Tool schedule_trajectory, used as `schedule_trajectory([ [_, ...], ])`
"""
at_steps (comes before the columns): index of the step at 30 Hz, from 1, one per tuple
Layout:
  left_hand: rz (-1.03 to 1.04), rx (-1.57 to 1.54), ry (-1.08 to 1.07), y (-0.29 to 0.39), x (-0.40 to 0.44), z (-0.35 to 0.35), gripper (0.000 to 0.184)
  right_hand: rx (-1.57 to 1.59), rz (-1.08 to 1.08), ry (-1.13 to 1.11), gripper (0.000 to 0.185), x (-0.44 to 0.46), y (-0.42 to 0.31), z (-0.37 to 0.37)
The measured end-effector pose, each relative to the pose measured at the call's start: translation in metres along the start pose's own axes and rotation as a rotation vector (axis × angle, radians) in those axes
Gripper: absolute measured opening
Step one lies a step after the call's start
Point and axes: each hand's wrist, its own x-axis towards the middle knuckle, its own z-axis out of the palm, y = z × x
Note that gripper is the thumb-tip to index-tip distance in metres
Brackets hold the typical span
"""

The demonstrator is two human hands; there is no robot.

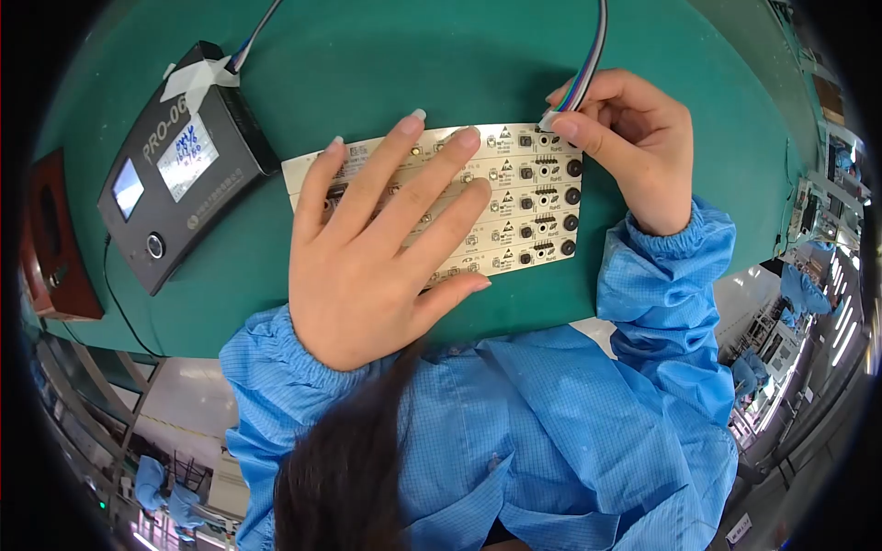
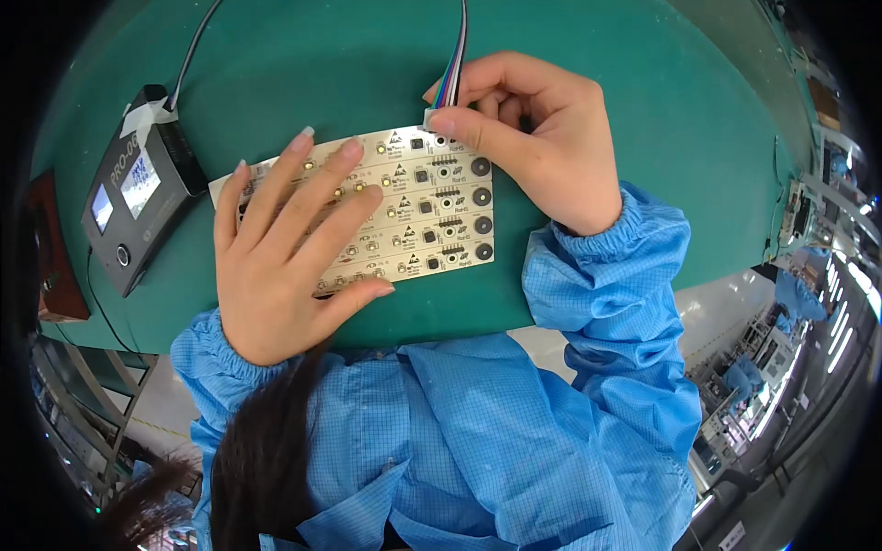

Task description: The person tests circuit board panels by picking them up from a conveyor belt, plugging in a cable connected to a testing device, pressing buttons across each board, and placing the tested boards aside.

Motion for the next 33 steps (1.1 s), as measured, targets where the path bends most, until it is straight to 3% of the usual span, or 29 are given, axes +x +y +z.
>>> schedule_trajectory([
  [4,0.001,0.013,0.0,0.0,0.001,0.0,0.058,-0.126,0.052,-0.101,0.013,-0.003,-0.004,-0.006],
  [17,0.002,0.024,0.018,0.001,0.0,0.0,0.057,-0.169,-0.015,-0.13,0.011,-0.008,0.002,-0.009],
  [20,0.003,0.017,0.015,0.002,0.0,0.0,0.057,-0.252,-0.069,-0.145,0.012,-0.01,0.004,-0.011],
  [22,0.001,0.022,0.017,0.002,0.0,0.0,0.058,-0.358,-0.216,-0.161,0.011,-0.009,0.004,-0.012],
  [29,0.004,-0.003,0.02,0.003,0.0,-0.001,0.058,-0.331,-0.338,-0.072,0.008,-0.007,0.003,-0.007],
  [31,0.012,-0.037,0.01,0.004,0.0,-0.002,0.06,-0.39,-0.177,-0.149,0.006,-0.011,-0.005,-0.012],
  [33,0.025,-0.059,0.016,0.004,0.0,0.001,0.061,-0.418,-0.201,-0.131,0.006,-0.012,-0.006,-0.012],
])
